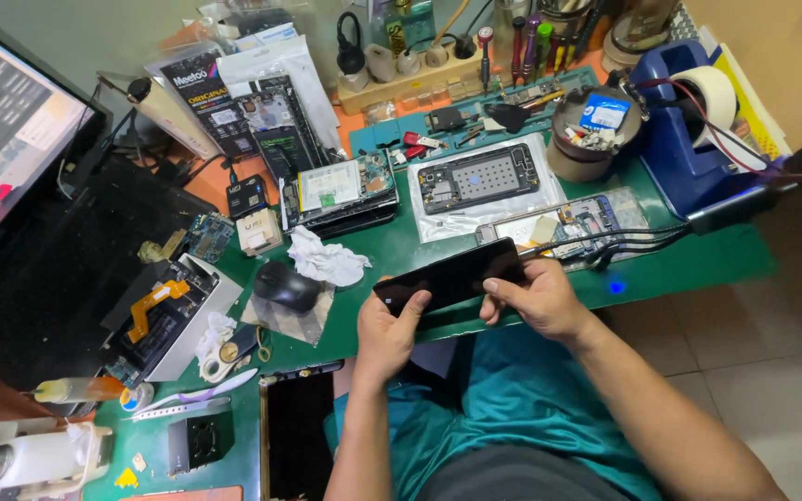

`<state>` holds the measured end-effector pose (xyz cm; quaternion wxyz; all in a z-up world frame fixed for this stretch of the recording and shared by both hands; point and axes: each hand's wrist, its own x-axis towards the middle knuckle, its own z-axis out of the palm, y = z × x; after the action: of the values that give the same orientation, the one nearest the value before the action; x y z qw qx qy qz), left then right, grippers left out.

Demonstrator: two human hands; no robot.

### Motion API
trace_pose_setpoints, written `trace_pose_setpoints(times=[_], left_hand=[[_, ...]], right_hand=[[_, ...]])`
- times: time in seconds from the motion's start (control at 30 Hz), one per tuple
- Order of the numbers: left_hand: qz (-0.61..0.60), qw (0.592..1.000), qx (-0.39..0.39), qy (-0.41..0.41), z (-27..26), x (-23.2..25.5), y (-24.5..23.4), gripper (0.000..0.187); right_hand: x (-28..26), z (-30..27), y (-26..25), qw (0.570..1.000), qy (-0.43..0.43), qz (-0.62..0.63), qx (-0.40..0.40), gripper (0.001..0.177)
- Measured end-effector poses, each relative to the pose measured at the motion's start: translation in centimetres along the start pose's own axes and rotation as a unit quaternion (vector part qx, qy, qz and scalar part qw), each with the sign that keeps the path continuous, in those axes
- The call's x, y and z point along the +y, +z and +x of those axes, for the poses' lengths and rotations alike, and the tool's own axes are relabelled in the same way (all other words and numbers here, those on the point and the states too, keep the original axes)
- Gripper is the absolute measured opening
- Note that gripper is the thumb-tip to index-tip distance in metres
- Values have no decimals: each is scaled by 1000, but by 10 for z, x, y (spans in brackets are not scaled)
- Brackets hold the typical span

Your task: Assembling a smartphone motherboard into its frame, connecting internal cables, and testing the device.

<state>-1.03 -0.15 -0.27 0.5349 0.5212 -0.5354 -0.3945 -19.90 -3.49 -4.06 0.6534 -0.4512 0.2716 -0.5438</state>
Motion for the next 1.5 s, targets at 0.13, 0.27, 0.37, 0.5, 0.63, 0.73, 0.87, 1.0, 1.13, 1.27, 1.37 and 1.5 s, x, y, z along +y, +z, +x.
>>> trace_pose_setpoints(times=[0.13,0.27,0.37,0.5,0.63,0.73,0.87,1.0,1.13,1.27,1.37,1.5], left_hand=[[-12,1000,-4,1,0,-1,-3,13],[-5,1000,-5,-2,-1,0,-6,13],[-7,1000,-10,4,0,-4,-7,14],[-15,1000,-19,8,3,-7,-9,14],[-18,1000,-24,8,5,-6,-9,13],[-23,999,-24,17,7,-4,-8,14],[47,998,-42,23,12,-13,-6,6],[10,999,-43,10,19,-8,-4,7],[-4,999,-39,7,21,-18,-1,9],[-79,996,-34,-7,18,-28,0,14],[-72,996,-18,-55,13,-33,-2,23],[-56,991,5,-123,10,-29,-3,33]], right_hand=[[3,0,0,1000,-10,-6,6,5],[7,-1,0,1000,-14,-3,6,5],[2,0,3,1000,-8,-16,5,5],[1,1,5,999,-5,-35,11,5],[3,0,3,998,14,-55,12,6],[-1,4,1,996,34,-80,9,7],[-13,7,6,986,109,-123,-9,19],[-10,10,1,990,102,-93,-13,13],[-10,13,-3,988,122,-90,-5,16],[-12,12,-6,994,99,-35,-41,12],[-9,6,-6,994,96,-42,-27,13],[-11,2,0,996,60,-68,-3,12]])
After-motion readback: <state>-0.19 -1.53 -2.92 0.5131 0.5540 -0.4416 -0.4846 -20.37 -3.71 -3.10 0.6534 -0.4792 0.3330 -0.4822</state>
